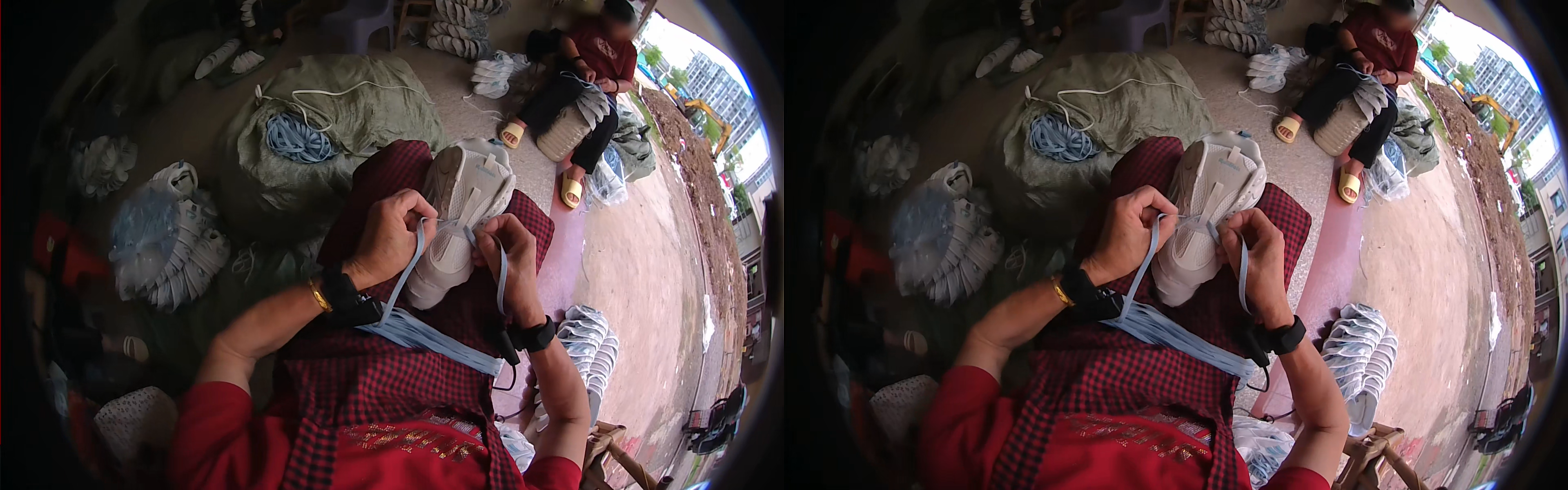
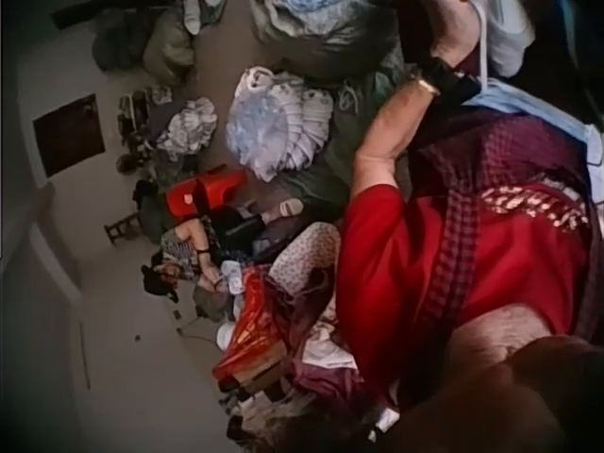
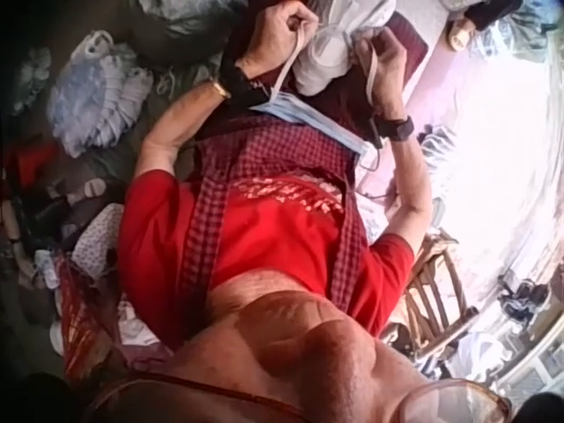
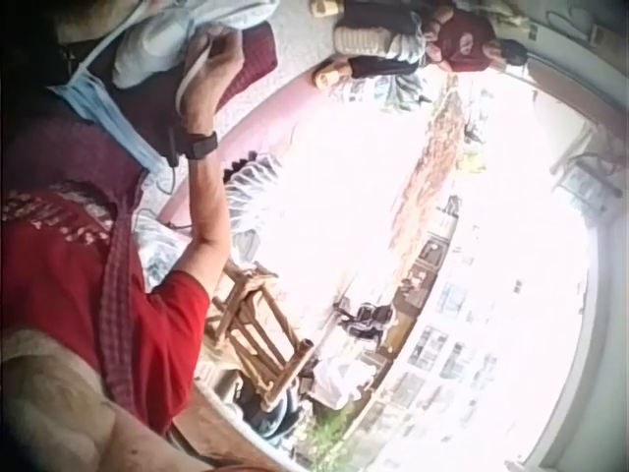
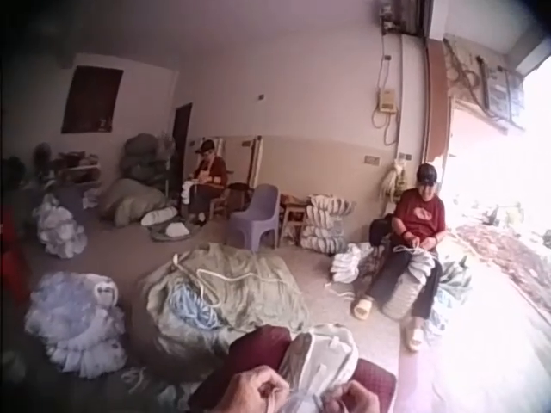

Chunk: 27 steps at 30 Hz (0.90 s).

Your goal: The recorder is sitting and lacing a white sneaker held on their lap.

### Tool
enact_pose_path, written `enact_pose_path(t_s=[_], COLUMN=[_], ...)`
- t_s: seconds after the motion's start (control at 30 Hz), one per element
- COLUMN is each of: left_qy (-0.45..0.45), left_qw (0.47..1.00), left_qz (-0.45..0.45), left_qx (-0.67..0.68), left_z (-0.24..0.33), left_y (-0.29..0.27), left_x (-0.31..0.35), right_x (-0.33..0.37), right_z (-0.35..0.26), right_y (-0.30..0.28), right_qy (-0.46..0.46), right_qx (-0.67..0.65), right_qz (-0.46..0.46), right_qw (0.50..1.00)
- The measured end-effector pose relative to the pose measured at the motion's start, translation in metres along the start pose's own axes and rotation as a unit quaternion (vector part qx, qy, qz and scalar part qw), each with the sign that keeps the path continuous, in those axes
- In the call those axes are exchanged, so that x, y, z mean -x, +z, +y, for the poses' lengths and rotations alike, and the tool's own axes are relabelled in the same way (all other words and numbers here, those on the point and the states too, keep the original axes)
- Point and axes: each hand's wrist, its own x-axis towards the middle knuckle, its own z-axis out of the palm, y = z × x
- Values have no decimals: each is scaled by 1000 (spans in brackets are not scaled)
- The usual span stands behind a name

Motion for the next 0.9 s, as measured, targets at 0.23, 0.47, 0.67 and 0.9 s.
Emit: enact_pose_path(t_s=[0.23, 0.47, 0.67, 0.9], left_qy=[17, -1, 46, 299], left_qw=[999, 999, 991, 872], left_qz=[18, -29, -106, -244], left_qx=[-34, -17, -70, -301], left_z=[-6, -13, -1, 27], left_y=[9, 10, 3, -9], left_x=[-3, -16, -28, -61], right_x=[-5, -14, -13, -37], right_z=[1, 15, 13, -38], right_y=[-4, -6, -16, -24], right_qy=[3, -1, -50, -324], right_qx=[-9, -37, 43, 594], right_qz=[0, -30, -50, -137], right_qw=[1000, 999, 997, 724])
